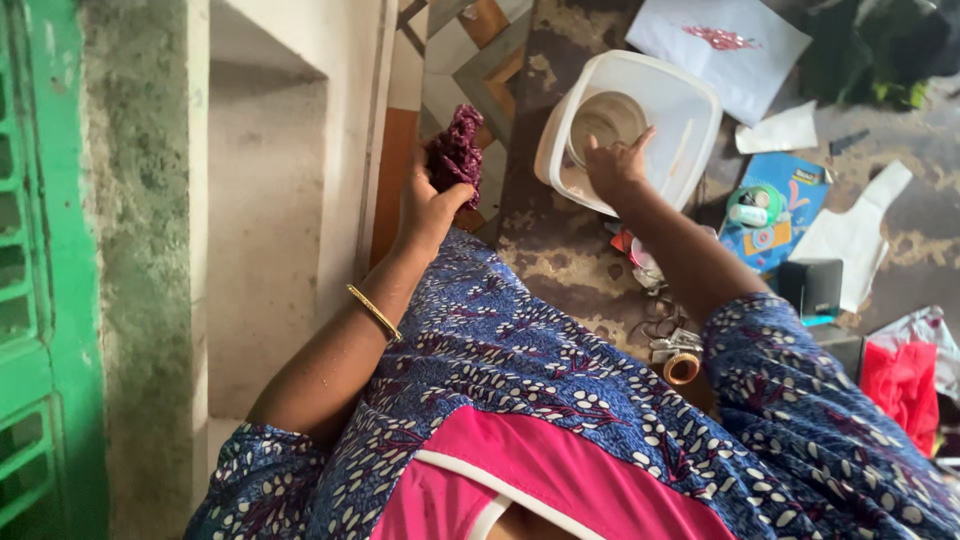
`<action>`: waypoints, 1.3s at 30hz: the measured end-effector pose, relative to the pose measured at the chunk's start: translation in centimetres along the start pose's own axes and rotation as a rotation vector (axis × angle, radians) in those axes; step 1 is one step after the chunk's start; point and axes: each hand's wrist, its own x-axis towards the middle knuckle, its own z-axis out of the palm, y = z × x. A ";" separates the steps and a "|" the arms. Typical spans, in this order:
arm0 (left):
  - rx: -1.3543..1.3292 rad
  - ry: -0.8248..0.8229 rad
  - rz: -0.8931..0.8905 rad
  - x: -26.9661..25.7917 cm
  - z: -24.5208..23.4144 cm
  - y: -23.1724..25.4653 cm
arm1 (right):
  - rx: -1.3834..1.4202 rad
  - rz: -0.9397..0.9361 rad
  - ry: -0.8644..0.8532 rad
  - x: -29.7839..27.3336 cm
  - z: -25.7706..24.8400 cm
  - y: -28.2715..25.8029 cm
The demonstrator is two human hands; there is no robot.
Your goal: The person wipes a green metal gate with a purple cloth, repeatedly dipping the cloth into a white basin of water. They clean various sections of the gate, including the bars and decorative elements, and briefly handle a white container before continuing to wipe the gate.
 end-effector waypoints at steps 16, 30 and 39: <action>-0.038 0.259 -0.074 0.1 -6.4 0.1 | -0.523 -0.374 -0.282 10.8 -2.6 -2.2; 0.125 0.577 -0.006 -8.2 -22.5 4.7 | 0.421 0.100 0.311 -6.8 -7.1 1.1; 1.036 0.829 0.318 -22.2 -34.2 5.4 | 0.460 0.158 0.842 -17.2 -13.3 -3.9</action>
